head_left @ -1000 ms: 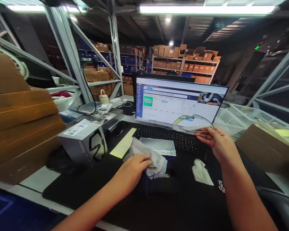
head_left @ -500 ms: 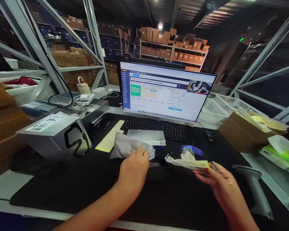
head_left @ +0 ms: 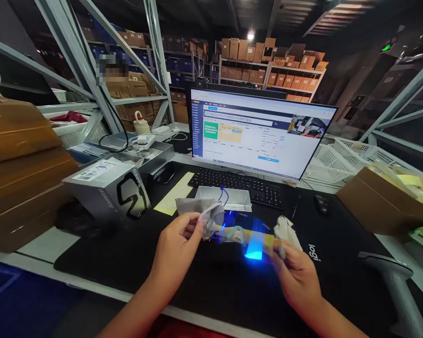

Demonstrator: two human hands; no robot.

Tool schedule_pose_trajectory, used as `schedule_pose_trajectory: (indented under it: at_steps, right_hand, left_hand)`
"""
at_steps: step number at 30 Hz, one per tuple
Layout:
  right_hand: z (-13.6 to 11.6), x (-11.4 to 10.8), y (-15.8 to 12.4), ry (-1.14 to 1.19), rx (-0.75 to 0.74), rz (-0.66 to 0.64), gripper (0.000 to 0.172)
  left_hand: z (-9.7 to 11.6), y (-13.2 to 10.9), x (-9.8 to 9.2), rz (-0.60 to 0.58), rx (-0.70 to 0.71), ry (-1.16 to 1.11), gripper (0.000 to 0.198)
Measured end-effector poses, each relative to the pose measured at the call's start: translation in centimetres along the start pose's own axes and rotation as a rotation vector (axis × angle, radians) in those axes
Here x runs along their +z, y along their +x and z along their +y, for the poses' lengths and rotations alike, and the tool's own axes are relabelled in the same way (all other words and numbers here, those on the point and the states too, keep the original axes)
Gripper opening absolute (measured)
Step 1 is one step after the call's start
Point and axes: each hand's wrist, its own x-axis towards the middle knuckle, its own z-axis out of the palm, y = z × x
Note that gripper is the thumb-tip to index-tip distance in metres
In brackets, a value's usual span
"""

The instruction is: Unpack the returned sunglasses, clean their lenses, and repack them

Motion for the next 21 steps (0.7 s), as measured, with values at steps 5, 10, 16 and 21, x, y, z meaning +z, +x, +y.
schedule_pose_trajectory:
  at_steps: [5, 10, 16, 21]
  right_hand:
    - [0.8, 1.2, 0.2, -0.205, -0.165, 0.048, 0.025]
    - [0.8, 2.4, -0.1, 0.027, 0.168, 0.068, 0.024]
    - [1.5, 2.4, -0.6, -0.289, -0.291, -0.084, 0.032]
    - [1.4, 0.9, 0.6, -0.495, -0.503, -0.299, 0.046]
  left_hand:
    - [-0.4, -1.5, 0.5, 0.021, -0.001, -0.031, 0.019]
    - [-0.3, -2.9, 0.8, -0.071, 0.144, 0.054, 0.021]
    - [-1.3, -3.7, 0.4, -0.083, 0.194, 0.028, 0.031]
    - [-3.0, -4.6, -0.8, -0.072, 0.183, 0.088, 0.034]
